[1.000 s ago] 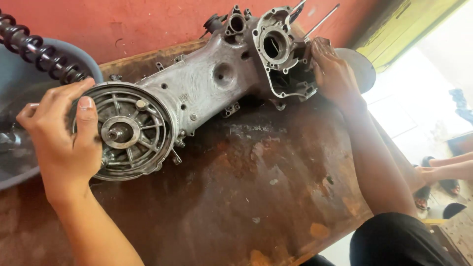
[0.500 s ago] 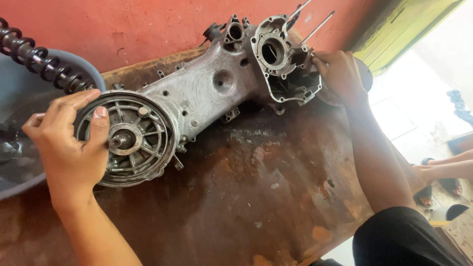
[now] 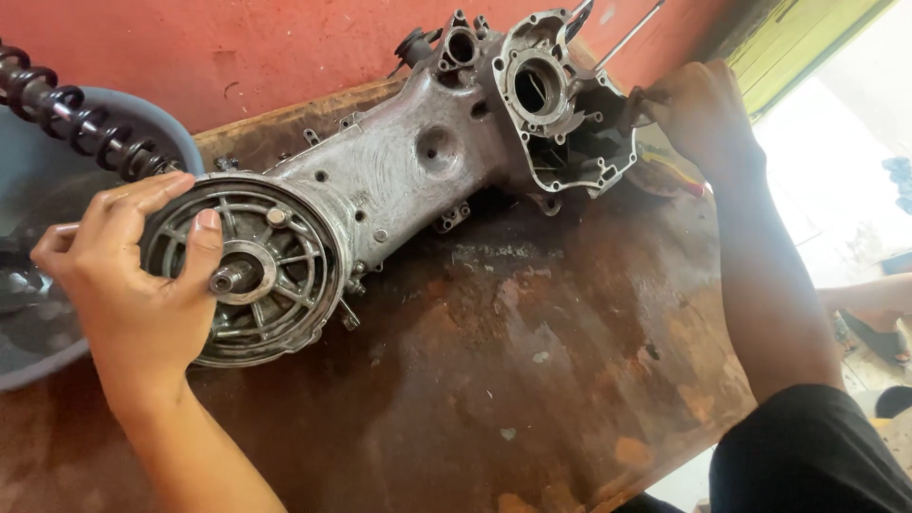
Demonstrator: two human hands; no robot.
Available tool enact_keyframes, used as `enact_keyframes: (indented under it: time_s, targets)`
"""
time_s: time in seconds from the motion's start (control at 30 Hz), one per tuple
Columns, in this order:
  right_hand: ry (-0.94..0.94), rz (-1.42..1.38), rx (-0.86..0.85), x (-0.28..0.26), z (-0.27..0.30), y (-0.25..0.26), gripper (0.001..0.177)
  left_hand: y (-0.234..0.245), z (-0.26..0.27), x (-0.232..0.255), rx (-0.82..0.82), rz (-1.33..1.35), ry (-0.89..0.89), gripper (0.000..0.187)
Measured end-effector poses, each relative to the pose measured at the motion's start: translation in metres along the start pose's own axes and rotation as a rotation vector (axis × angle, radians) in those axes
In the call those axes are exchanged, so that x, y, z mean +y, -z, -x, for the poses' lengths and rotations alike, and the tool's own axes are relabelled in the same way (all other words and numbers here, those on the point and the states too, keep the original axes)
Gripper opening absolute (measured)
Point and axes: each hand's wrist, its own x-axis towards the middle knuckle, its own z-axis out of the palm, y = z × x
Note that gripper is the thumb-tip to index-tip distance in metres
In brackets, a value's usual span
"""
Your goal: The person scrubs the surface of a disassembled engine block and a clutch assembly using a small brush and a piece of sandpaper. They work over a wooden table, dipping the brush into a container of liquid and scrubbing various crevices and surfaces of the metal parts.
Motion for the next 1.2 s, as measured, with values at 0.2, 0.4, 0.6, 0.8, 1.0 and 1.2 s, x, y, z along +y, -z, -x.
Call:
enact_keyframes:
  time_s: [0.2, 0.4, 0.6, 0.8, 1.0, 1.2]
  targets:
    - [0.291, -0.197, 0.105, -0.008, -0.018, -0.029, 0.016, -0.001, -0.001, 0.000, -0.006, 0.066, 0.039, 0.022]
    - [0.126, 0.076, 0.220, -0.005, 0.006, -0.032, 0.014, -0.005, 0.010, -0.019, -0.022, 0.026, 0.040, 0.019]
    - [0.108, -0.033, 0.154, -0.020, -0.001, -0.024, 0.017, -0.001, 0.004, -0.005, -0.013, 0.029, 0.023, 0.018]
    - [-0.178, 0.044, 0.158, 0.018, 0.024, -0.010, 0.016, 0.001, -0.001, 0.000, -0.003, 0.085, 0.044, 0.022]
    - [-0.204, -0.151, 0.187, 0.030, 0.023, -0.049, 0.022, -0.007, 0.014, -0.030, -0.006, 0.014, 0.002, 0.020]
    - [-0.251, -0.240, 0.037, -0.023, 0.027, -0.005, 0.029, -0.003, 0.006, -0.014, 0.005, 0.060, 0.028, 0.014]
